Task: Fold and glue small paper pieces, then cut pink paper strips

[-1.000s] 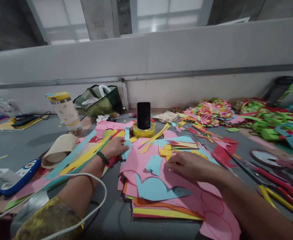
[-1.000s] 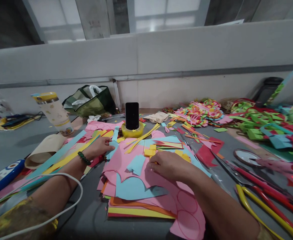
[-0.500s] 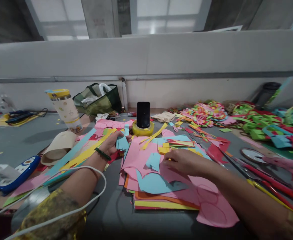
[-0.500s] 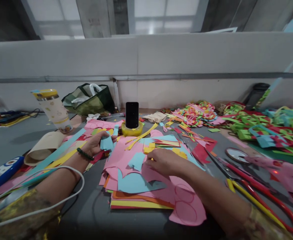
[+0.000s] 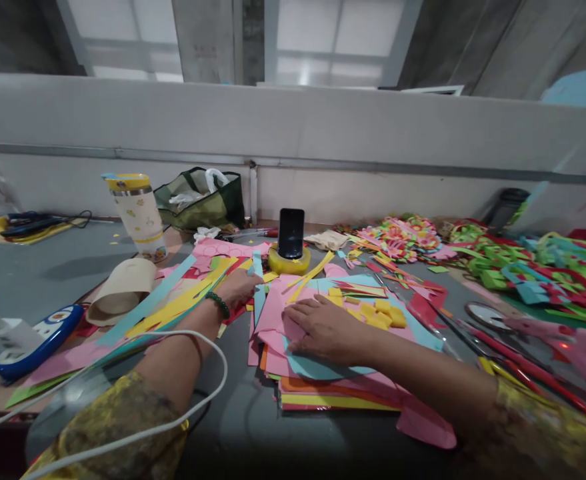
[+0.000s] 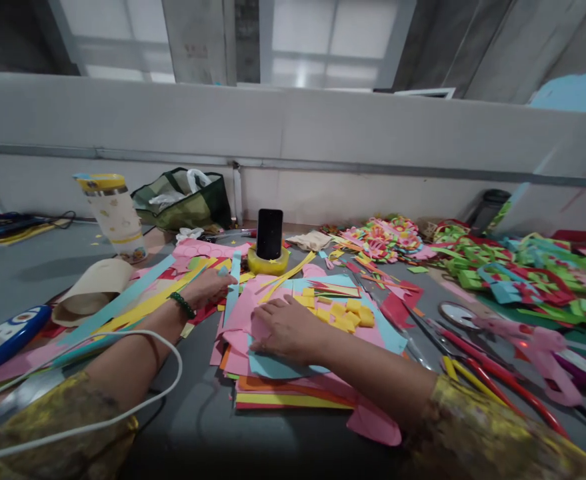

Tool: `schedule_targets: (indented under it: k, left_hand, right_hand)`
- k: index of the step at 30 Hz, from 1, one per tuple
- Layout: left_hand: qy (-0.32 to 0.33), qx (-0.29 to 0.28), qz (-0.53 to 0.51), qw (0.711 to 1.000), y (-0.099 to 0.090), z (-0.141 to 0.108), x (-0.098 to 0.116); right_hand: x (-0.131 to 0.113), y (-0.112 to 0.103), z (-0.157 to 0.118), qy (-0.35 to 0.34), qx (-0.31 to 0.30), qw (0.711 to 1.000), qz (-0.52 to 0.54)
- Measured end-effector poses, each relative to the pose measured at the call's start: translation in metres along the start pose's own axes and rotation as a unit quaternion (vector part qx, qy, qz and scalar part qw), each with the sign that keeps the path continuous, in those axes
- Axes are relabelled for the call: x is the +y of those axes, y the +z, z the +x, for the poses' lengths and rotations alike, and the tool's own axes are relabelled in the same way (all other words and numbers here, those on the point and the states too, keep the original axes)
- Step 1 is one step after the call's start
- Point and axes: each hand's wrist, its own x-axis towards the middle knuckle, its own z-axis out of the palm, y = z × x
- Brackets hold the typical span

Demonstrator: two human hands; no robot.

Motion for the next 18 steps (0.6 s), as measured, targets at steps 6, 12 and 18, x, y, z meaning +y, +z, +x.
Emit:
schedule_targets:
  k: [6, 12, 18]
  left_hand:
    - [0.018, 0.026, 0.209, 0.977, 0.014, 0.0, 0.001]
    - [0.056, 0.035, 0.299, 0.952, 0.021, 0.004, 0.002]
    - [0.083, 0.056, 0.344, 0.934, 0.025, 0.004, 0.004]
  right_hand:
    - [0.008, 0.007, -0.019, 0.053, 0.023, 0.995, 0.085]
    - [0.02, 0.028, -0.022, 0.059, 0.156, 0.972, 0.164]
    - [0.03, 0.038, -0.022, 0.091, 0.262, 0.932, 0.232]
